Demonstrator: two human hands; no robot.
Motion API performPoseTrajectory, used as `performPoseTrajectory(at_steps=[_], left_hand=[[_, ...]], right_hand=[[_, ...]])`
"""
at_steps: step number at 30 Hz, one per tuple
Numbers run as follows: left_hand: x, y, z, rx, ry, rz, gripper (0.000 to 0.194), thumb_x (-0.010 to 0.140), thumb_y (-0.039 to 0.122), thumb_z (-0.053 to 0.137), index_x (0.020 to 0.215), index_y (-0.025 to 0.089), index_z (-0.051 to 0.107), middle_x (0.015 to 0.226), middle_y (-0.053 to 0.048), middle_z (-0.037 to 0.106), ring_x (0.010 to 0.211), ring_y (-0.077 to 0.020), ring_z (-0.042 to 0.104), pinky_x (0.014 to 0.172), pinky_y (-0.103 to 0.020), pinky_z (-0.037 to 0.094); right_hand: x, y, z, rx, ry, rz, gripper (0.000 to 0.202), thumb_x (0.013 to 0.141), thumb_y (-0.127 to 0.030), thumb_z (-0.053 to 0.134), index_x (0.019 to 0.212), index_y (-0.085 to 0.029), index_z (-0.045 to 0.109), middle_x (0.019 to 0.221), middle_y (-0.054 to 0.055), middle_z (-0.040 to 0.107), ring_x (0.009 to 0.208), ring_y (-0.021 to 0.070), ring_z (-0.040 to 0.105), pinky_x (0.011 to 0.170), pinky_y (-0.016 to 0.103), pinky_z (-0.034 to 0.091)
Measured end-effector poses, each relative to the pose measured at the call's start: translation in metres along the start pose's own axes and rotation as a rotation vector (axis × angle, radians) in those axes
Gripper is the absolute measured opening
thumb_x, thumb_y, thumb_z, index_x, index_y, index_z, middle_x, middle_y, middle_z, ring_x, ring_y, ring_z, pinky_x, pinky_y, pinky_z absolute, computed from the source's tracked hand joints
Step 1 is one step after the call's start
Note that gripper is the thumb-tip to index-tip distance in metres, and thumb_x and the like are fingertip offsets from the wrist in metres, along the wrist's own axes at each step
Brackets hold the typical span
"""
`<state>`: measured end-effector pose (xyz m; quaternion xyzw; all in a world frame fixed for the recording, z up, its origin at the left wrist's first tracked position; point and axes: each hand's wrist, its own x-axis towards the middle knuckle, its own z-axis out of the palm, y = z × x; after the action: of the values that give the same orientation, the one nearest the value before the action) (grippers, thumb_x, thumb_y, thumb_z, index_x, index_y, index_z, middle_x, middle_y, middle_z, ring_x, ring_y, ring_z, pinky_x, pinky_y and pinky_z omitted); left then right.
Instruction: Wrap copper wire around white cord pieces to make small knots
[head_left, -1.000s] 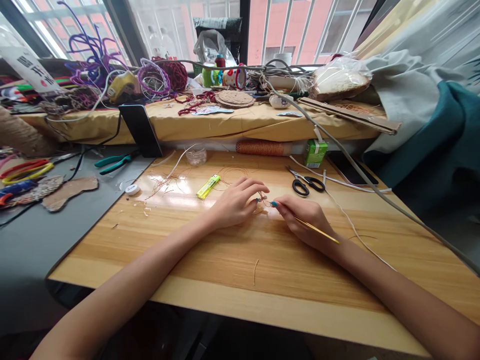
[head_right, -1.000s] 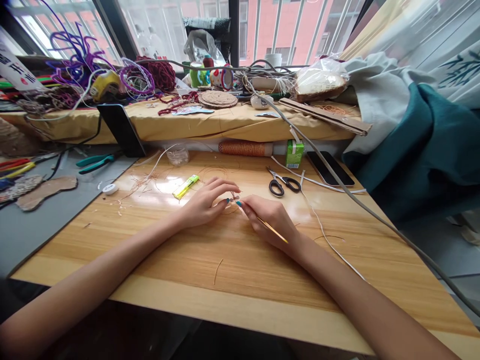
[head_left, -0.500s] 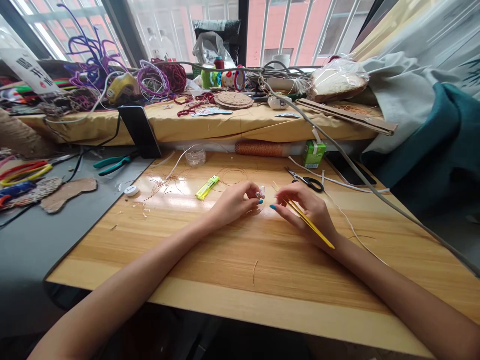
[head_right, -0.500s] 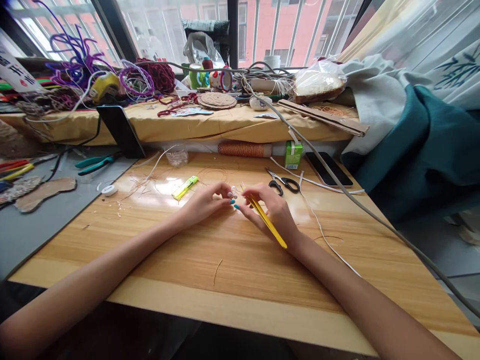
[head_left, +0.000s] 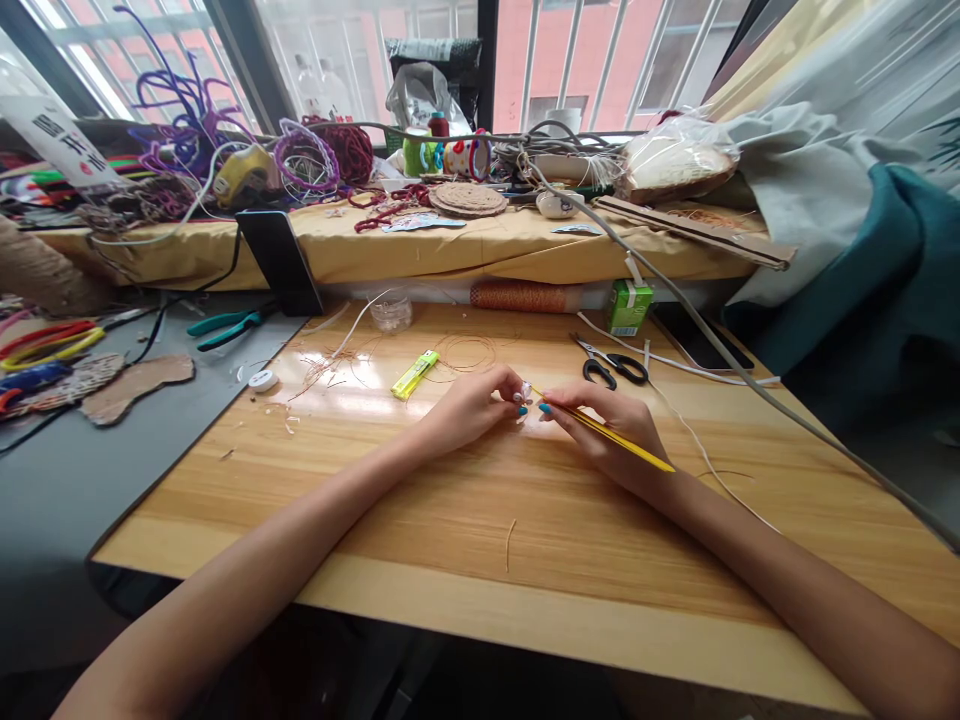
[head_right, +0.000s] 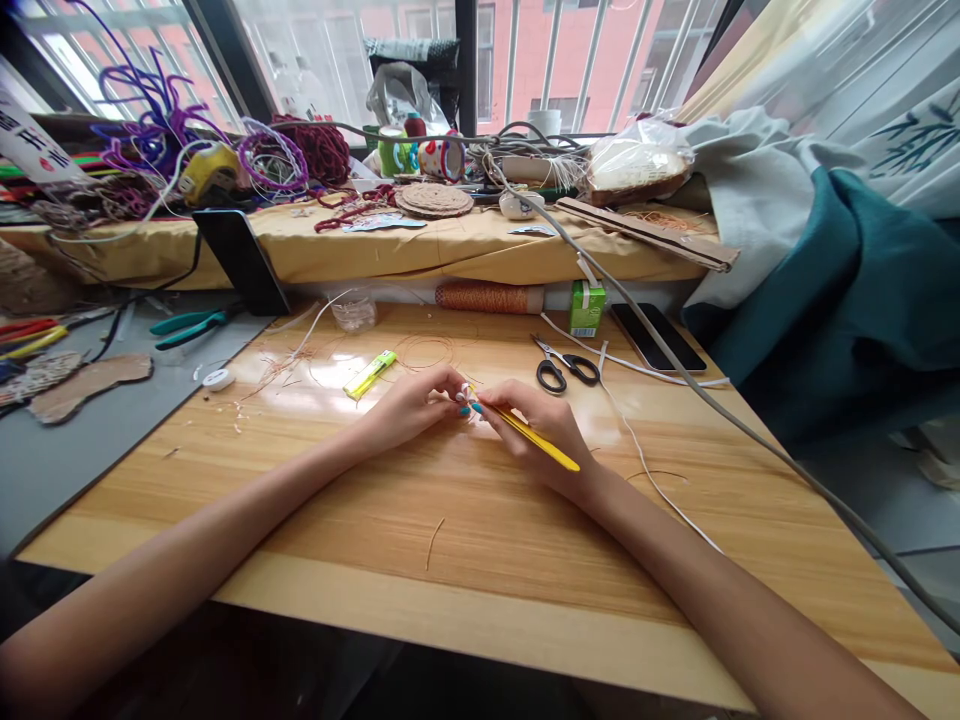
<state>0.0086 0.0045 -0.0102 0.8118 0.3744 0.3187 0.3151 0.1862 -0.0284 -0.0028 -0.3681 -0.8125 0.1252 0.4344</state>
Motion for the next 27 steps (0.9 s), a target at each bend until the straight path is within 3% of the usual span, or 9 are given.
performPoseTrajectory(at_steps=[4,9,18,22,27], left_hand=[[0.002,-0.001,-0.001,0.041,-0.006,-0.026,0.014,0.074,0.017,0.051,0.087,0.016,0.056,0.080,-0.001,0.061,0.072,-0.0104,0.053,0.067,-0.023,0.040],[0.004,0.002,0.000,-0.007,0.014,-0.023,0.012,0.075,0.018,0.052,0.077,0.016,0.064,0.078,-0.002,0.064,0.076,-0.0120,0.052,0.072,-0.023,0.038],[-0.001,0.010,0.010,-0.479,0.062,-0.259,0.014,0.068,0.025,0.058,0.072,0.014,0.066,0.072,-0.001,0.064,0.068,-0.0108,0.054,0.065,-0.022,0.040],[-0.001,0.009,0.010,-0.568,0.093,-0.297,0.015,0.065,0.024,0.061,0.075,0.015,0.068,0.077,-0.001,0.067,0.074,-0.0120,0.056,0.072,-0.023,0.040],[-0.001,0.010,0.010,-0.603,0.122,-0.305,0.014,0.064,0.021,0.062,0.075,0.015,0.069,0.079,-0.003,0.067,0.078,-0.0135,0.057,0.075,-0.024,0.040]], right_hand=[[-0.002,0.003,0.002,-0.033,0.055,-0.150,0.008,0.077,-0.015,0.051,0.081,-0.019,0.056,0.076,0.002,0.064,0.068,0.0128,0.060,0.061,0.025,0.049],[-0.004,0.008,0.004,-0.097,0.075,-0.327,0.018,0.075,-0.008,0.052,0.088,-0.020,0.053,0.081,0.002,0.063,0.073,0.0118,0.060,0.064,0.023,0.049],[-0.003,0.004,0.005,-0.158,0.050,-0.367,0.018,0.075,-0.005,0.050,0.087,-0.018,0.051,0.078,0.004,0.062,0.074,0.0123,0.060,0.064,0.023,0.049],[-0.003,0.003,0.004,-0.170,0.071,-0.332,0.017,0.074,-0.006,0.050,0.086,-0.019,0.050,0.078,0.004,0.062,0.073,0.0130,0.059,0.065,0.024,0.049],[-0.006,0.005,0.006,-0.150,-0.012,-0.317,0.015,0.075,-0.006,0.048,0.083,-0.019,0.050,0.075,0.003,0.060,0.070,0.0125,0.058,0.061,0.023,0.047]])
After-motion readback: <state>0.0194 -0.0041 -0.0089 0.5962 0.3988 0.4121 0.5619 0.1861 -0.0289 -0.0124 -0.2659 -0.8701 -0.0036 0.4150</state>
